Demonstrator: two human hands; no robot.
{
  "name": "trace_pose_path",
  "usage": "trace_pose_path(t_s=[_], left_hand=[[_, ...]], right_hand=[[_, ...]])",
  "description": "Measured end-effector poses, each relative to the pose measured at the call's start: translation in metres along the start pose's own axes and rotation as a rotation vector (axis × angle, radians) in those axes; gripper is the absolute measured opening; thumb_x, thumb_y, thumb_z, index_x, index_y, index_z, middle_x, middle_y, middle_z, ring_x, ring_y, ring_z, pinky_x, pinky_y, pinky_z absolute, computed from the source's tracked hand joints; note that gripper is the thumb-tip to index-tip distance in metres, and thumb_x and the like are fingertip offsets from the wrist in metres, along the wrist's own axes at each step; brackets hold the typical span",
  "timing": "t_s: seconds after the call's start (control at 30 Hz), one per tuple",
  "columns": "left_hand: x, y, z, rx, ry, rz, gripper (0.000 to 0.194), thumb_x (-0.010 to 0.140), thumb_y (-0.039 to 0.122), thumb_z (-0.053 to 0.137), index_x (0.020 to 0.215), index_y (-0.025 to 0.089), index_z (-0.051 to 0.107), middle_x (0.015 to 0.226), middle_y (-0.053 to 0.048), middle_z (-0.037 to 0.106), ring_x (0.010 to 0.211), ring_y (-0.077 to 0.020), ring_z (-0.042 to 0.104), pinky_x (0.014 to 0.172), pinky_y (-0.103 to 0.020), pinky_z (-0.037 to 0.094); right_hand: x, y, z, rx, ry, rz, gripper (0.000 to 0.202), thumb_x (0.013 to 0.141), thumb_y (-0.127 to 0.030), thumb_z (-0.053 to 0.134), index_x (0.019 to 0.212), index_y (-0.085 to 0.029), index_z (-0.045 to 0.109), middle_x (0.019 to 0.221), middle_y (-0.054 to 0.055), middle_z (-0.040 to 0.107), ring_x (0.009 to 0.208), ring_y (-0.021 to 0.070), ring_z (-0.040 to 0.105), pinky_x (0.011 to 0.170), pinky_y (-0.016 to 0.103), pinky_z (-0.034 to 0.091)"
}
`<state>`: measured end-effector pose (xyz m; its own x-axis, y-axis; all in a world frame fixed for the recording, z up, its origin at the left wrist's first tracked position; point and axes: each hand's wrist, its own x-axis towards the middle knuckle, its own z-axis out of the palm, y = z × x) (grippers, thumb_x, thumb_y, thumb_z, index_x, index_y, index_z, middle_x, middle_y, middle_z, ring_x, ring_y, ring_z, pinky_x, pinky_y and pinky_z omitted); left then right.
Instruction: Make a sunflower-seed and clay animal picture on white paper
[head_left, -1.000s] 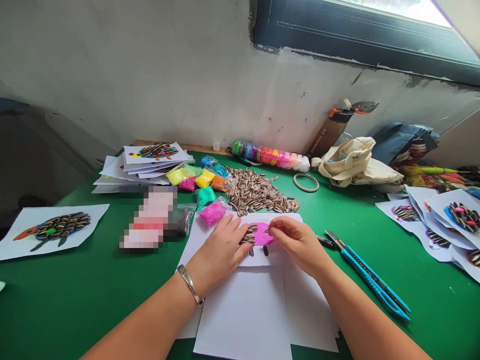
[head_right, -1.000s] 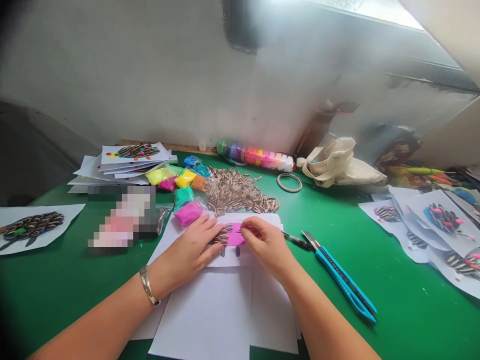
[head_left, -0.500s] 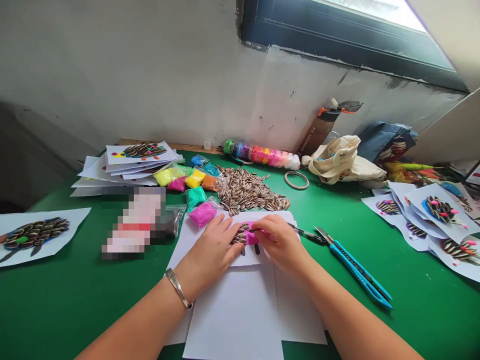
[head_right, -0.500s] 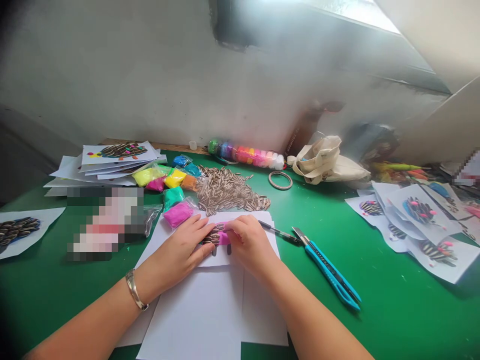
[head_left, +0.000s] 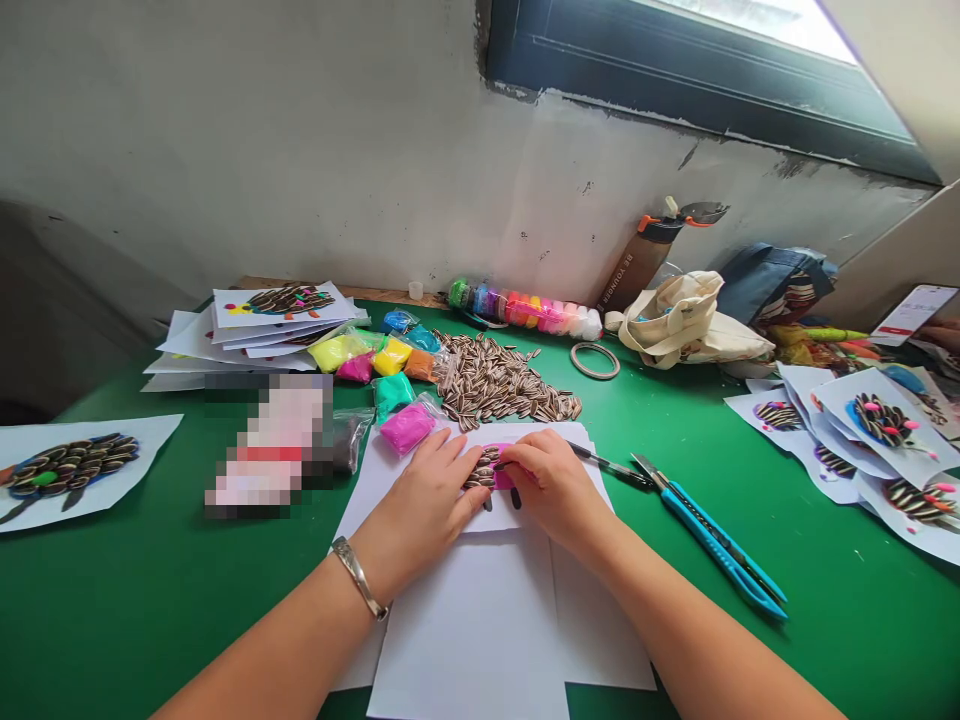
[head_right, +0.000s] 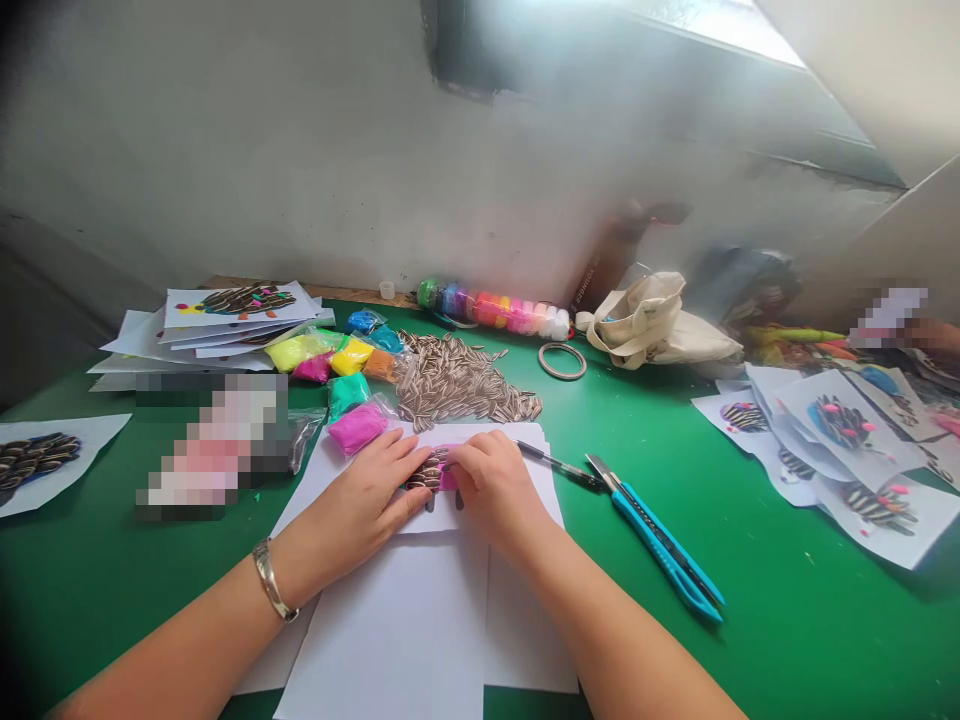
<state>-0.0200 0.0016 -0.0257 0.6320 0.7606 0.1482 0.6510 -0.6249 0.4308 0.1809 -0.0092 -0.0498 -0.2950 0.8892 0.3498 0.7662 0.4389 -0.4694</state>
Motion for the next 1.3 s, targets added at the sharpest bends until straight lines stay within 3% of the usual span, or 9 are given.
trace_pose_path(t_s=[0.5, 0.7, 0.93, 1.3], left_hand=[[0.000, -0.001, 0.006, 0.026, -0.014, -0.032, 0.036, 0.094, 0.031, 0.056, 0.126, 0.016, 0.058, 0.127, -0.012, 0.059, 0.127, -0.0334, 0.040, 0.107, -0.052, 0.039], [-0.001, -0.001, 0.006, 0.021, 0.013, -0.025, 0.034, 0.093, 0.031, 0.057, 0.122, 0.014, 0.060, 0.126, -0.013, 0.059, 0.126, -0.0340, 0.042, 0.105, -0.053, 0.041], [-0.001, -0.001, 0.005, 0.030, 0.023, -0.020, 0.034, 0.092, 0.030, 0.058, 0.122, 0.013, 0.061, 0.127, -0.013, 0.059, 0.124, -0.0338, 0.044, 0.104, -0.052, 0.042], [-0.001, -0.002, 0.008, 0.039, 0.034, -0.029, 0.036, 0.091, 0.031, 0.059, 0.123, 0.013, 0.061, 0.129, -0.014, 0.059, 0.128, -0.0352, 0.042, 0.106, -0.053, 0.042]], right_hand=[[0.001, -0.004, 0.013, 0.050, 0.036, 0.008, 0.020, 0.090, -0.009, 0.052, 0.087, -0.018, 0.070, 0.082, 0.006, 0.064, 0.080, 0.0190, 0.053, 0.073, 0.030, 0.043], [-0.001, 0.001, 0.002, 0.008, 0.049, 0.028, 0.016, 0.089, -0.013, 0.056, 0.092, -0.019, 0.070, 0.081, 0.005, 0.065, 0.078, 0.0182, 0.053, 0.074, 0.030, 0.039], [-0.004, 0.004, 0.000, -0.159, 0.007, 0.048, 0.019, 0.088, -0.012, 0.057, 0.074, -0.019, 0.067, 0.070, 0.002, 0.061, 0.071, 0.0159, 0.047, 0.070, 0.027, 0.033], [-0.004, 0.002, 0.009, -0.223, 0.004, 0.055, 0.022, 0.089, -0.014, 0.057, 0.069, -0.017, 0.064, 0.069, 0.002, 0.058, 0.070, 0.0158, 0.046, 0.070, 0.028, 0.031]])
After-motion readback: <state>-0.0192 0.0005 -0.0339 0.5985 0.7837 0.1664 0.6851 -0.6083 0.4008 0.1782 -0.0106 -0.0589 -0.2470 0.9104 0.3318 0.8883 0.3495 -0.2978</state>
